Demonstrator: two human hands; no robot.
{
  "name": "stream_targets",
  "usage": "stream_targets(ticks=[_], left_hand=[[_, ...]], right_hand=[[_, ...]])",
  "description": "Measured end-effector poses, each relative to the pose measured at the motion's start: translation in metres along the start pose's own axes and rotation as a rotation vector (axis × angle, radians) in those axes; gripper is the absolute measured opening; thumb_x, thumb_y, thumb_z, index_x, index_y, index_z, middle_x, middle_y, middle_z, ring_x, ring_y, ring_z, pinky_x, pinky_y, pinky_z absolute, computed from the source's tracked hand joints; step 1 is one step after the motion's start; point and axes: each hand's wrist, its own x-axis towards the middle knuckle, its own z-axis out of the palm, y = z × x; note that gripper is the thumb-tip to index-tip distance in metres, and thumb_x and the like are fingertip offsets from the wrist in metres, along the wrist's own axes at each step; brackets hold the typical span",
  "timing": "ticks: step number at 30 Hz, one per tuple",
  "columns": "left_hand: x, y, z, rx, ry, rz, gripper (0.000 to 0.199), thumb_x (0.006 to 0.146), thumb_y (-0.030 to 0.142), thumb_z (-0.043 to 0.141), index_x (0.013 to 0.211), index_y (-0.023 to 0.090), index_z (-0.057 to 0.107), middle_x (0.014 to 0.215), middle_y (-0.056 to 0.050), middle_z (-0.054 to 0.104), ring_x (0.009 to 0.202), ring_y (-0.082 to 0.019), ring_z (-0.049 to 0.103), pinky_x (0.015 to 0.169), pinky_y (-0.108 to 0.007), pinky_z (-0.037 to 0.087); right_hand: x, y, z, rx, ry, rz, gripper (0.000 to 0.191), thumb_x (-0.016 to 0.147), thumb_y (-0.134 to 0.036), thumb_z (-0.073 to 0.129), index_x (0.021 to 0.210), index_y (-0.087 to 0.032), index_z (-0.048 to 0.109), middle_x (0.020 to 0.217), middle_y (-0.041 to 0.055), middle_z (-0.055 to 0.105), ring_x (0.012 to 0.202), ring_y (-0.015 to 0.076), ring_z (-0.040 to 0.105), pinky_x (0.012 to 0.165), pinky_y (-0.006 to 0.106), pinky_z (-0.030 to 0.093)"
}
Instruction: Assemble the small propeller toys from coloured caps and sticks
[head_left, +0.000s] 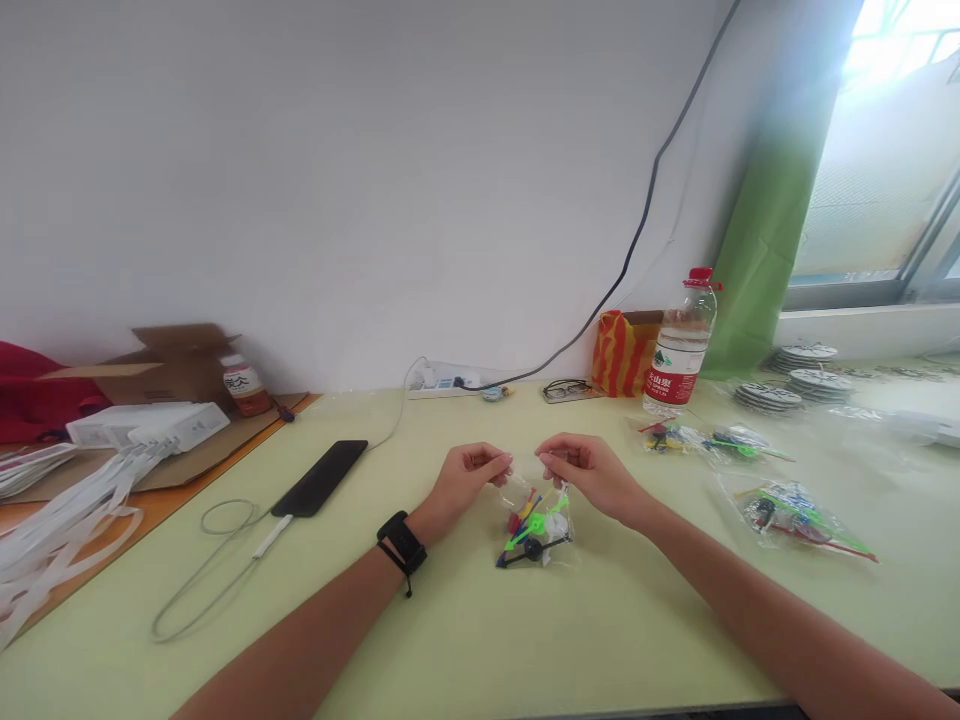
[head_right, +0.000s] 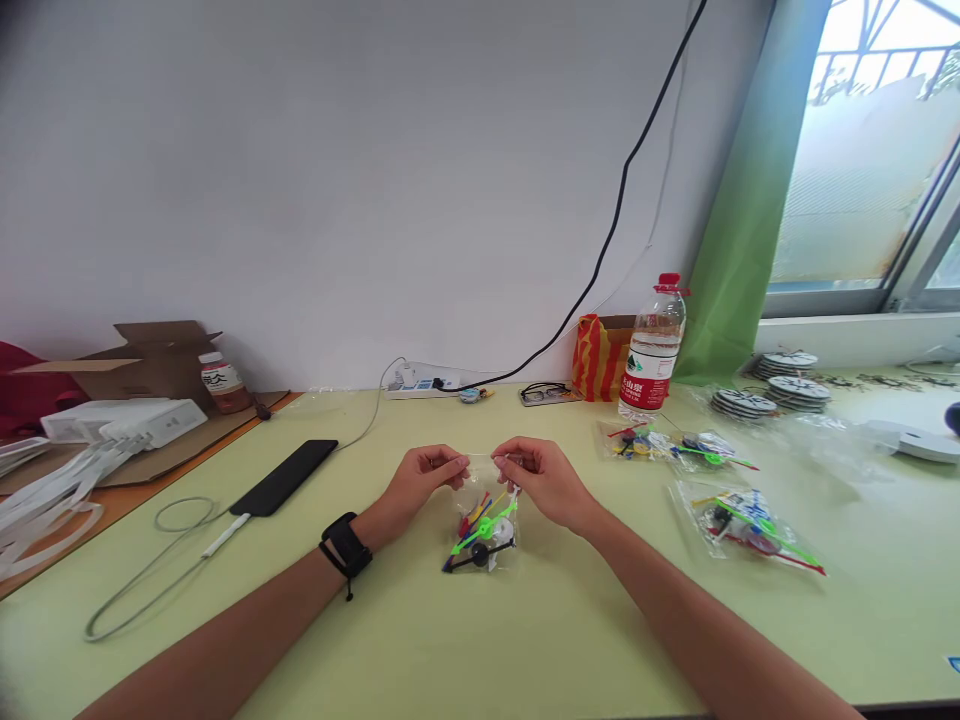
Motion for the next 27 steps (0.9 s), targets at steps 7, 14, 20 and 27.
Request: stream_targets(ticks=[7, 14, 20, 27], left_hand=[[0.0, 0.002, 0.0, 0.003, -0.039, 0.003, 0.03, 0.075, 0.033, 0.086, 0.098, 0.014, 0.081, 0.083, -0.008, 0.077, 0.072, -0.015, 0.065, 0.072, -0.027, 0.052], [-0.002, 0.008, 0.0, 0.046, 0.006, 0.049, 0.017, 0.079, 0.028, 0.078, 0.089, 0.016, 0.084, 0.082, -0.008, 0.079, 0.077, -0.018, 0.068, 0.076, -0.028, 0.054], [-0.002, 0.003, -0.001, 0.062, -0.003, 0.108, 0.032, 0.075, 0.035, 0.087, 0.1, 0.016, 0.081, 0.089, -0.007, 0.078, 0.081, -0.017, 0.068, 0.077, -0.027, 0.054], [0.002, 0.003, -0.001, 0.08, -0.029, 0.104, 0.029, 0.077, 0.039, 0.086, 0.091, 0.015, 0.08, 0.08, -0.006, 0.075, 0.07, -0.014, 0.064, 0.069, -0.027, 0.053]], right_hand=[[-0.002, 0.0, 0.002, 0.057, 0.001, 0.028, 0.031, 0.085, -0.045, 0.072, 0.101, -0.019, 0.073, 0.073, 0.0021, 0.069, 0.067, 0.0164, 0.06, 0.066, 0.032, 0.05], [0.0, 0.001, -0.007, 0.159, 0.003, 0.098, 0.027, 0.081, -0.043, 0.073, 0.088, -0.019, 0.08, 0.084, 0.0069, 0.075, 0.078, 0.0186, 0.062, 0.074, 0.034, 0.05], [0.002, 0.004, -0.006, 0.082, 0.036, 0.062, 0.035, 0.074, -0.045, 0.085, 0.099, -0.02, 0.078, 0.081, 0.0026, 0.072, 0.072, 0.0168, 0.061, 0.072, 0.033, 0.05], [0.003, 0.006, -0.006, 0.096, 0.031, 0.049, 0.031, 0.078, -0.045, 0.08, 0.095, -0.019, 0.079, 0.082, 0.0052, 0.074, 0.075, 0.0186, 0.064, 0.071, 0.033, 0.051]])
